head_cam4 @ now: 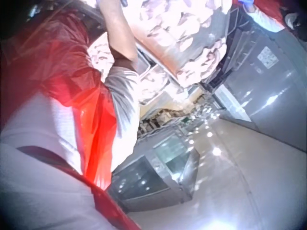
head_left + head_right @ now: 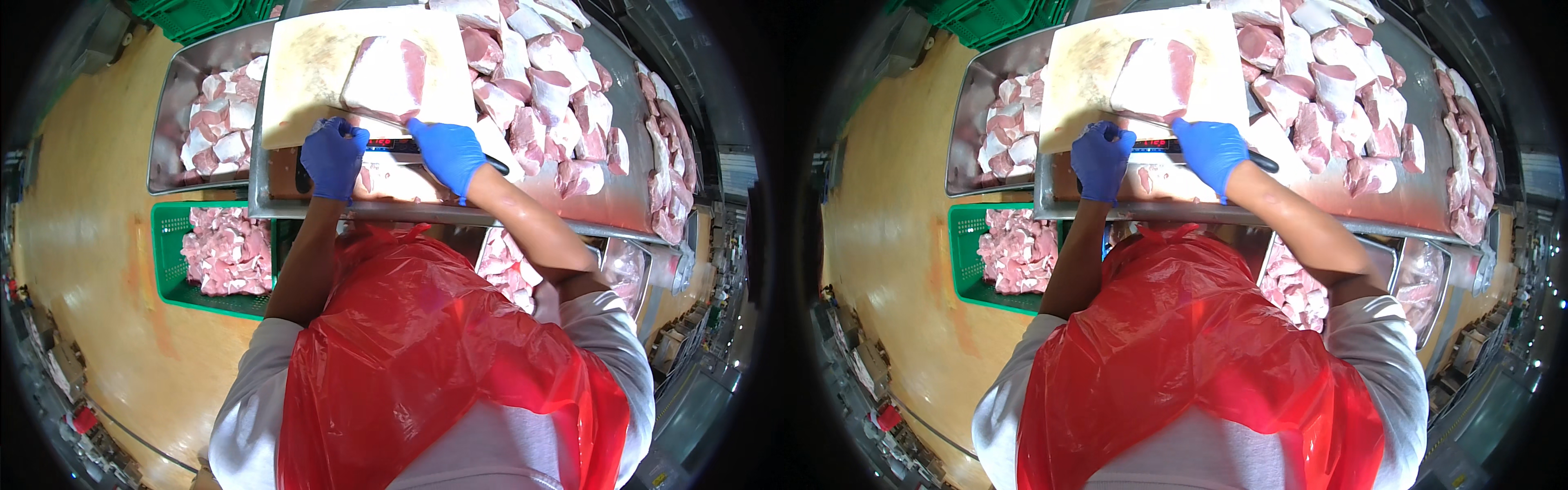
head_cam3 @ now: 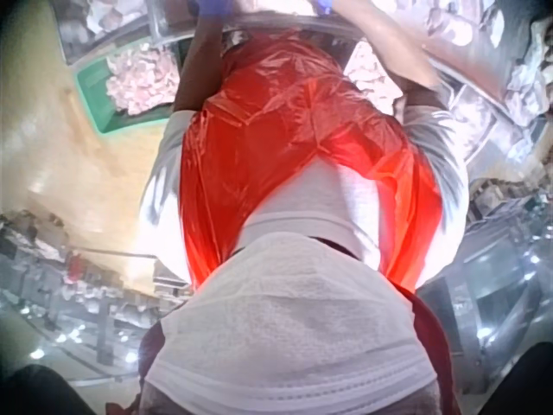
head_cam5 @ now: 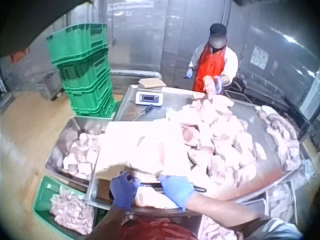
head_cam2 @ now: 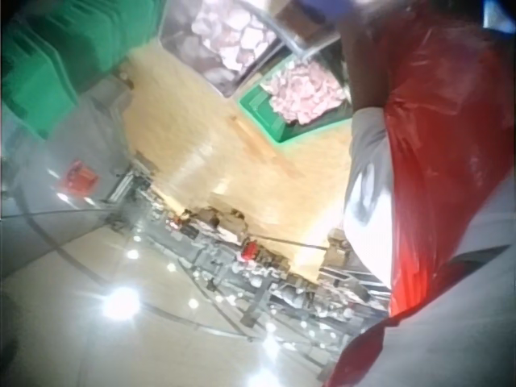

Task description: The person cuts large pieces of raw meat into smaller chunks using a knife on a cutting board. The cut pieces are placed into a green basket. The person wears blue gloves and a red apron while working at a stainless steel table.

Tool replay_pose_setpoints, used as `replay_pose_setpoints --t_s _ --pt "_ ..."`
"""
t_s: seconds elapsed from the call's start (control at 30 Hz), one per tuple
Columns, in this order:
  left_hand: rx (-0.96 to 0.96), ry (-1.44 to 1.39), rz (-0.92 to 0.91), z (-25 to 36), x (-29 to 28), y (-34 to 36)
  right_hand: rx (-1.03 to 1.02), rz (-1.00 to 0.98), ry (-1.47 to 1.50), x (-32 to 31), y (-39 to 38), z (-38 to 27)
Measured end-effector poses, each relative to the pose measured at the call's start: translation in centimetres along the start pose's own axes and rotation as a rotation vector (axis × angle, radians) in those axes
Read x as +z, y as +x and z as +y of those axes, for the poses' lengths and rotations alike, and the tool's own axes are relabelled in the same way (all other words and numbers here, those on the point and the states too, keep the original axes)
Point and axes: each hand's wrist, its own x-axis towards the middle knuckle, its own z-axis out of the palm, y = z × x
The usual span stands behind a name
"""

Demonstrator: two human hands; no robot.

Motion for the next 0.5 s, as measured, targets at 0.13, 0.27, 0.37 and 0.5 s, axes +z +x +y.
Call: replay_pose_setpoints --t_s 0.13,0.27,0.37,0.5 --pt "-0.037 0.048 0.004 -1.1 -0.9 -0.4 0.019 -0.293 -0.182 -3.1 -4.0 4.8" --pt "0.159 -0.094 0.210 -1.3 -0.9 -0.6 -0.030 -0.132 -0.040 -6.3 -7.3 7.9" --pt "0.314 0.031 0.265 0.2 0.7 0.3 0.106 0.048 0.385 -4.7 -6.1 7.0" --pt "0.155 0.090 0.027 -1.5 -1.3 1.3 0.268 0.209 0.844 -2.6 -5.0 4.3"
